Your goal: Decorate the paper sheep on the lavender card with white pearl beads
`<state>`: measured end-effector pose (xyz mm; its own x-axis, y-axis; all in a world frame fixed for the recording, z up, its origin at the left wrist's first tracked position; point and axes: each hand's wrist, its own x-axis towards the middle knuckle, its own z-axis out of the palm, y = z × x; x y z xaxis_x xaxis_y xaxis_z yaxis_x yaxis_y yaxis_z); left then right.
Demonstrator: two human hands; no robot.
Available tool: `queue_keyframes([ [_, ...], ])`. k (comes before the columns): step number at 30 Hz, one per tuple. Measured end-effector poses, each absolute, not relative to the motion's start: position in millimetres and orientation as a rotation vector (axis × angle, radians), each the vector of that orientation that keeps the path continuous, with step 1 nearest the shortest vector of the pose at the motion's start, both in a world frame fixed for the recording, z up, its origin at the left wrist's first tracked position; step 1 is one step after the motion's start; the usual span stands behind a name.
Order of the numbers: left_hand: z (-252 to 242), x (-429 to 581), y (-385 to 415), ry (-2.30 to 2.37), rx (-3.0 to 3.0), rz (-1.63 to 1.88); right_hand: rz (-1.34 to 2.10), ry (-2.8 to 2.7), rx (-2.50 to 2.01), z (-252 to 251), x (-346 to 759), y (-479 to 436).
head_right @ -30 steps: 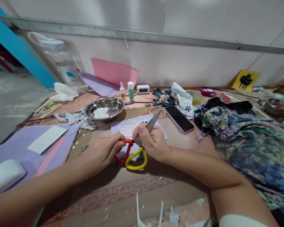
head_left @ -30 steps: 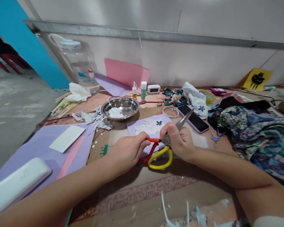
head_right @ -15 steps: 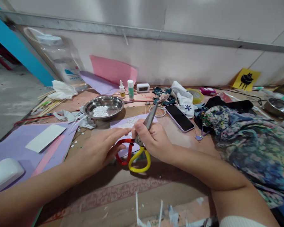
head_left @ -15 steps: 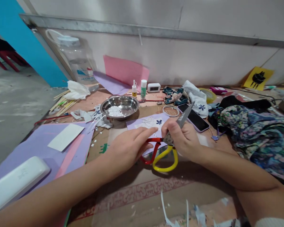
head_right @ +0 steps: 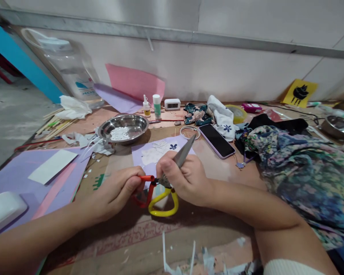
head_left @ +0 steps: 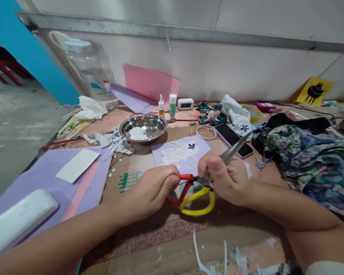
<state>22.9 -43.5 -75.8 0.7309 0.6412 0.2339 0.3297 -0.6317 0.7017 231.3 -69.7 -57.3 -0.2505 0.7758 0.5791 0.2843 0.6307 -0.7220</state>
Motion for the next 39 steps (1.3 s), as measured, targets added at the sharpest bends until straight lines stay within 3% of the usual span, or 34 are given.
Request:
queue_keyframes([
  [6,-80,21,-36,0.828,2.199,0.675,0.745,-1.466,-1.045,-55,235,-46],
  [10,-81,15,-24,0.882,2.661,0.902,0.994,-1.079,-1.098,-61,235,-24],
  [14,-78,9,-16,0.546,3.147,0.896,1.161,-0.961,-1.083,-64,234,-18],
  [21,-86,12,-20,0.269,3.294,0.687,1.206,-1.074,-1.047,-63,239,-16],
  [30,-98,17,-33,0.413,3.224,0.736,0.874,-1.055,-0.963,-68,224,-34],
  [36,-96,18,-42,0.474,3.095,0.794,1.033,-0.978,-1.013,-70,225,-31],
  [39,-96,20,-39,0.507,3.089,0.728,0.946,-1.022,-0.999,-71,225,-33],
])
